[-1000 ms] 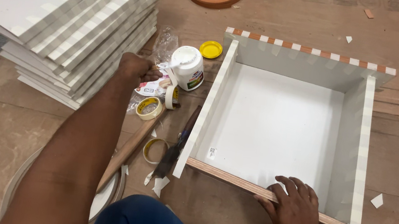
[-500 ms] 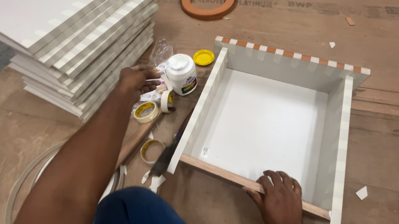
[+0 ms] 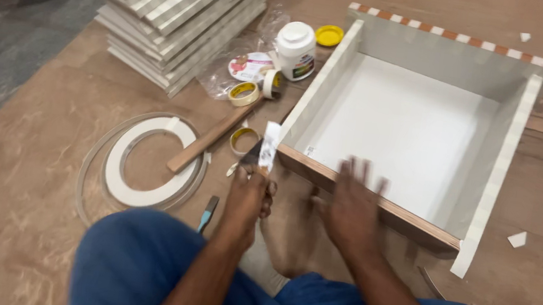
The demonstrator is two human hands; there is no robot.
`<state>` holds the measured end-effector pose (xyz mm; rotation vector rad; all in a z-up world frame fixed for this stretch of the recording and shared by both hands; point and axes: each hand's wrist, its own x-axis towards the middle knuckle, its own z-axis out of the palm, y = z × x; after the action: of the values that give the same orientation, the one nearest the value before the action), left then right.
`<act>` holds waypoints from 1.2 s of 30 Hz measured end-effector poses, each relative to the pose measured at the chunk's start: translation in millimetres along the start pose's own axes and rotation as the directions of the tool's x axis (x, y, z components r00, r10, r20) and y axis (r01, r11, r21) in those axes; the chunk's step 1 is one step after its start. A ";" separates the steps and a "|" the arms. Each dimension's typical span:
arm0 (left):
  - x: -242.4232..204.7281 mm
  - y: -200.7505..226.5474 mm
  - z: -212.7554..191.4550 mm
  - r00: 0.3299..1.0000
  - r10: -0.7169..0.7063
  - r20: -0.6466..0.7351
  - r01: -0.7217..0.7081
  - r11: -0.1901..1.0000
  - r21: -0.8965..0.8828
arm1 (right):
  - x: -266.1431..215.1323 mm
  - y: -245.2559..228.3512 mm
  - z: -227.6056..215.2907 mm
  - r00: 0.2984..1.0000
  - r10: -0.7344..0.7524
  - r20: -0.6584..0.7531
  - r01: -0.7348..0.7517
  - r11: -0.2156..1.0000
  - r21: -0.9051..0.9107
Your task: The person applies glue to the edge of a white drawer using a brush, then attaches a white strip to the glued edge. They press the strip into place and use a hammer to secure it.
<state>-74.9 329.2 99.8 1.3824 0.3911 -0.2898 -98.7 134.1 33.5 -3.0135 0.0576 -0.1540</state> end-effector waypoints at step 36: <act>26.8 -73.6 1.8 0.915 0.391 0.098 -0.299 0.496 0.815 | -49.7 9.1 -30.7 0.756 -0.215 0.619 -0.204 0.820 0.534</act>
<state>-81.7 315.8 22.9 2.3864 0.0111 -0.0415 -151.6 123.6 57.7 -2.2791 -0.0593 0.7664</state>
